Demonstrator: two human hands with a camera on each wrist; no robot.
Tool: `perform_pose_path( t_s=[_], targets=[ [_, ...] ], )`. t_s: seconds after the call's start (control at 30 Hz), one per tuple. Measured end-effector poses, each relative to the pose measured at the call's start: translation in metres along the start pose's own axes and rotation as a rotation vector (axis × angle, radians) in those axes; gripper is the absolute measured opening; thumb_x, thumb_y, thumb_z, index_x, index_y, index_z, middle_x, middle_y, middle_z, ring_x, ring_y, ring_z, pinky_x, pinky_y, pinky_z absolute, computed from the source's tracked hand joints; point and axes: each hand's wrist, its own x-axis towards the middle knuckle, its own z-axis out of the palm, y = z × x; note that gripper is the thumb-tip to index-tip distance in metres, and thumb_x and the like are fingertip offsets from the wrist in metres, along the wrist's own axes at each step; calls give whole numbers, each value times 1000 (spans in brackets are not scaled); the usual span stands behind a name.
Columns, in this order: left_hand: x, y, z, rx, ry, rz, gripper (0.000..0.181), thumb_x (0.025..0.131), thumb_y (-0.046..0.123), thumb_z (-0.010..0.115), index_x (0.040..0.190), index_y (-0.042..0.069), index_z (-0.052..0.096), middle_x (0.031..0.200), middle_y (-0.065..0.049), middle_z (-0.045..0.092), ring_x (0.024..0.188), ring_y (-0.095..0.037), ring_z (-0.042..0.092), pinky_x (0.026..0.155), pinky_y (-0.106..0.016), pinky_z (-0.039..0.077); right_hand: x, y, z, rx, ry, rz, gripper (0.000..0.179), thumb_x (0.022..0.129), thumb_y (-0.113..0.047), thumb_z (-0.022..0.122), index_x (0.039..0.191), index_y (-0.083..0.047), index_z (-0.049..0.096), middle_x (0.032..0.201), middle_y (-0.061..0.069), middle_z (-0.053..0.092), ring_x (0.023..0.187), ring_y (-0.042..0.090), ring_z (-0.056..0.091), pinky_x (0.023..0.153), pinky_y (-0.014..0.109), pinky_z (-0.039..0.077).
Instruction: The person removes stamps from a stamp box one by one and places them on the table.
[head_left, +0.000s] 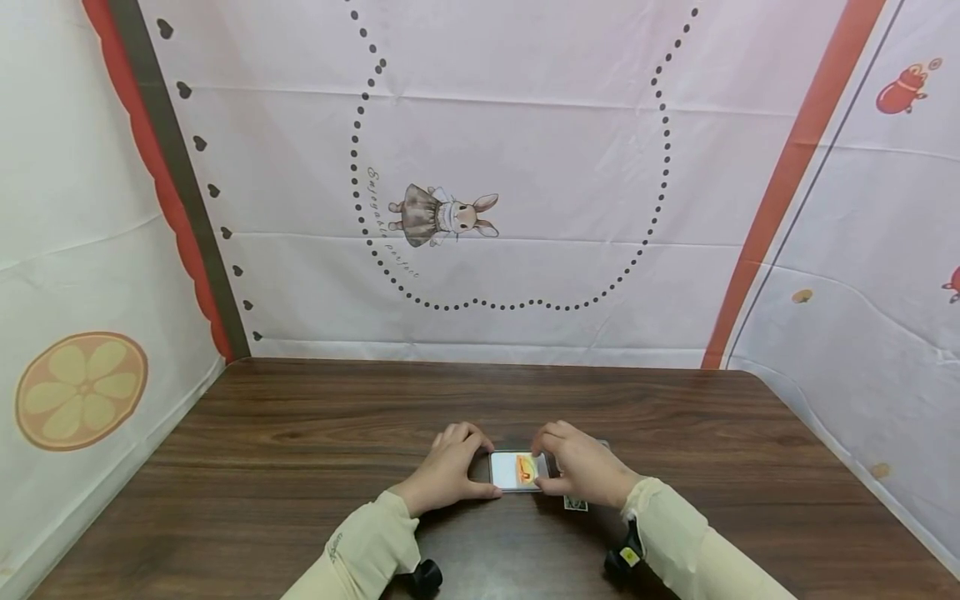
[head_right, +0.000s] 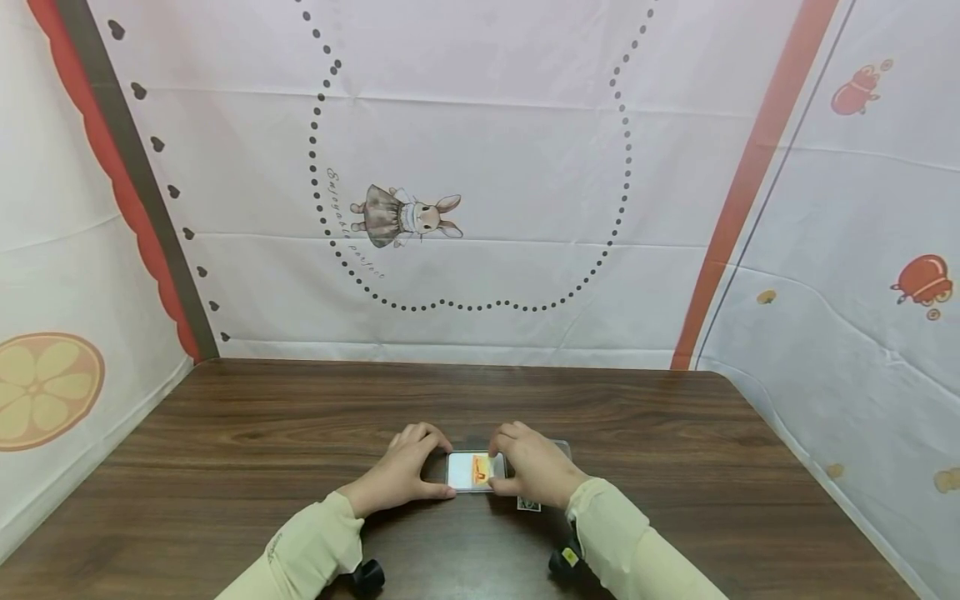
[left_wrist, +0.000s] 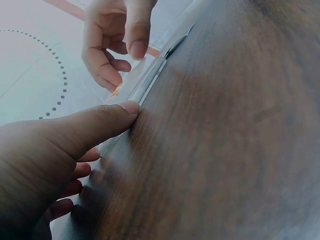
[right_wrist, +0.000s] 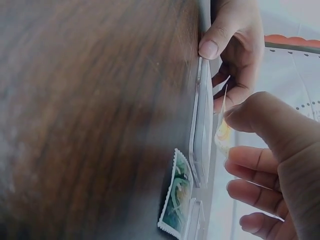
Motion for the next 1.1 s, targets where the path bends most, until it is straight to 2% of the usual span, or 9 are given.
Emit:
perform_pose_path(
  t_s=[0.47,0.77,1.1],
  targets=[
    [0,-1,1,18,16,6,52,75,43,80,113,13,61,119,-7,53,115,-27,45,98,-50,34,-4,4,0,15,-4,-3,20,84,-25,71,98,-12,64,101,-3,61,89,7,51,74,24,48],
    [0,0,1,19,18,5,52,74,43,80,113,13,62,119,-6,53,115,-26,45,98,-50,34,-6,4,-1,35,-21,30,22,84,-27,71,99,-13,64,102,-3,60,85,5,49,69,20,47],
    [-1,1,0,13,23,5,52,74,43,81,112,12,62,118,-6,54,115,-26,46,98,-50,34,-8,4,-3,34,-34,46,22,84,-27,71,99,-12,65,103,-3,60,87,6,50,71,22,48]
  ],
)
